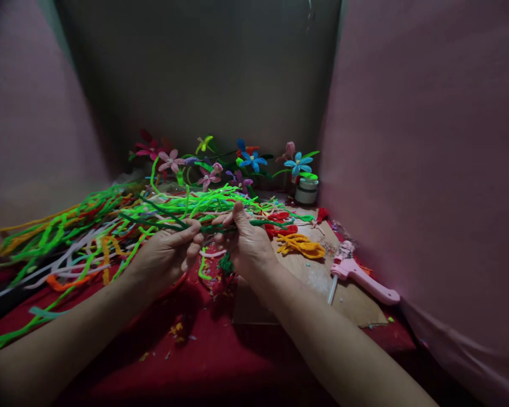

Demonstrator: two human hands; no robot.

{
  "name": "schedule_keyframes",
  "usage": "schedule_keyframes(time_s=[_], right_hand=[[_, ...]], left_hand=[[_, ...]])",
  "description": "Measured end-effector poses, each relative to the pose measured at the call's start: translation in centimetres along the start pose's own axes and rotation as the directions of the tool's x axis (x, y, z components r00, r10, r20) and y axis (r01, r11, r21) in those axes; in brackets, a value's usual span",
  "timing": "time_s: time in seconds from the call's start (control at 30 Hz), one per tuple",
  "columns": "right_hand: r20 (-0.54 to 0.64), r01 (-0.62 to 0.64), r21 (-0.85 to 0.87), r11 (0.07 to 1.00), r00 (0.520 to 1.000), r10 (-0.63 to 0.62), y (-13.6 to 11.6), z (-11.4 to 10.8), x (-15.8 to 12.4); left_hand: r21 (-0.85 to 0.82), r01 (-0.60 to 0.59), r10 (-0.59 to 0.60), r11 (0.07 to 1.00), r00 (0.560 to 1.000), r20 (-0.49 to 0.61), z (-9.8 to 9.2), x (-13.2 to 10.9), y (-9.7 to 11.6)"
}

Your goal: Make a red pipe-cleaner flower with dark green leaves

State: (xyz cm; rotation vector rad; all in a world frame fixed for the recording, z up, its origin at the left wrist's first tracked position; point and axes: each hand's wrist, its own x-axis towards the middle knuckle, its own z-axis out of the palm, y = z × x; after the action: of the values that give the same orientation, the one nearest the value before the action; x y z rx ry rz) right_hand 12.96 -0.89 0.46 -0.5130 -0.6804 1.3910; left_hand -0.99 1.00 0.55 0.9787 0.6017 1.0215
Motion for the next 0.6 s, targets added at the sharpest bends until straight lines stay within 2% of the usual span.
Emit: schedule_keyframes(time_s=[0.2,0.37,0.47,0.53,0.6], right_hand=[[0.019,0.105,-0.131,0.986,0.994,-0.104,0.1,-0.7,0.2],[0.051,0.06,-0.107,0.992,0.997,-0.055,0.1,-0.4,0.0],[0.112,0.062,-0.087,0.994,0.992,-0.052,-0.2,-0.3,-0.1],[0.177,0.079,-0.118,0.99,0.983,-0.057,-0.9,-0.2,-0.3],[0.245,0.1,-0.184,0.978,0.968,-0.053,-2.3,0.0,-0.8]], left_hand=[[0.07,-0.069,0.079,0.995,0.986,-0.15,0.1,0.4,0.3],[-0.073,-0.089,0.077,0.993,0.986,-0.148,-0.2,1.3,0.4],[-0.176,-0.135,0.091,0.975,0.967,-0.239,-0.3,1.5,1.1],[-0.178,-0.177,0.114,0.968,0.943,-0.314,-0.4,1.5,2.0],[-0.144,-0.197,0.139,0.97,0.931,-0.338,-0.5,1.5,3.0]])
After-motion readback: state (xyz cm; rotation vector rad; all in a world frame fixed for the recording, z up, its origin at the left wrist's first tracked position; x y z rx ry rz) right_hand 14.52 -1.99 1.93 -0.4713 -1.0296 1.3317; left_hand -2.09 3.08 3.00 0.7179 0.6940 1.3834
